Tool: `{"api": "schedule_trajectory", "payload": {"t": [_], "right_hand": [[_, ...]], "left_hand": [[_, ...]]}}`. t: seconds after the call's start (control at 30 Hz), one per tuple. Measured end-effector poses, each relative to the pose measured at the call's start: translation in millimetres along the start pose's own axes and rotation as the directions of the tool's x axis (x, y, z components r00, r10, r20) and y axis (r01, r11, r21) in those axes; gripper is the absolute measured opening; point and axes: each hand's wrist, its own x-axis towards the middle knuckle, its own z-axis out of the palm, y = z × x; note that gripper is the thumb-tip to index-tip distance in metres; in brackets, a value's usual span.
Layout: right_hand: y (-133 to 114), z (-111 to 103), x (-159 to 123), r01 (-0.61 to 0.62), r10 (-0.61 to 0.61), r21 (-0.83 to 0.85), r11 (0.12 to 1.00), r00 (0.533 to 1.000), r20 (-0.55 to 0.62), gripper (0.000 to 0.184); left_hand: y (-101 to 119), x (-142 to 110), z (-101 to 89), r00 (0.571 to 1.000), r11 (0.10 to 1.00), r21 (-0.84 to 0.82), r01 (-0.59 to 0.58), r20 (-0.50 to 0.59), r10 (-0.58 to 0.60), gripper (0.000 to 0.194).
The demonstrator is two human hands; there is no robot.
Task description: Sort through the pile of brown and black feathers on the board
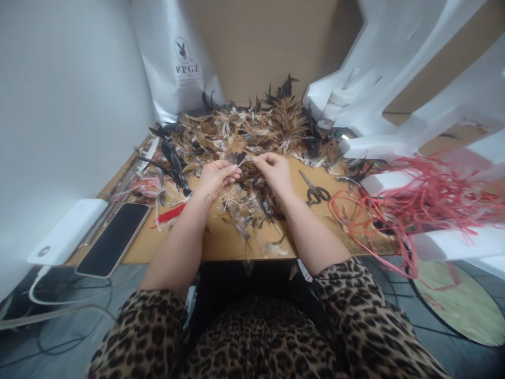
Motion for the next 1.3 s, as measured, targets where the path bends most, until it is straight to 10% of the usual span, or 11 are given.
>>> {"api": "schedule_trajectory", "payload": {"t": [0.23, 0.73, 0.97, 1.3], "right_hand": [[8.8, 15.9, -4.2, -0.243, 0.213, 0.311, 0.919, 0.969, 0.127, 0.033], [12.8, 12.0, -0.4, -0.096, 0.059, 0.258, 0.961, 0.987, 0.148, 0.023], [21.5, 1.4, 5.0, -0.011, 0.055, -0.202, 0.979, 0.975, 0.214, 0.021], [26.7, 17.9, -5.5, 0.183, 0.088, -0.699, 0.691, 0.939, 0.333, 0.016]], "left_hand": [[-10.1, 0.5, 2.1, 0.995, 0.993, 0.092, -0.073, 0.080, 0.066, 0.022], [-4.4, -2.8, -1.7, 0.979, 0.985, 0.137, 0.104, 0.162, -0.126, 0.022], [-1.7, 2.4, -5.7, 1.000, 1.000, -0.025, 0.001, -0.030, -0.002, 0.019], [-3.0, 4.1, -6.5, 0.998, 0.997, -0.073, 0.002, -0.067, -0.007, 0.021]]}}
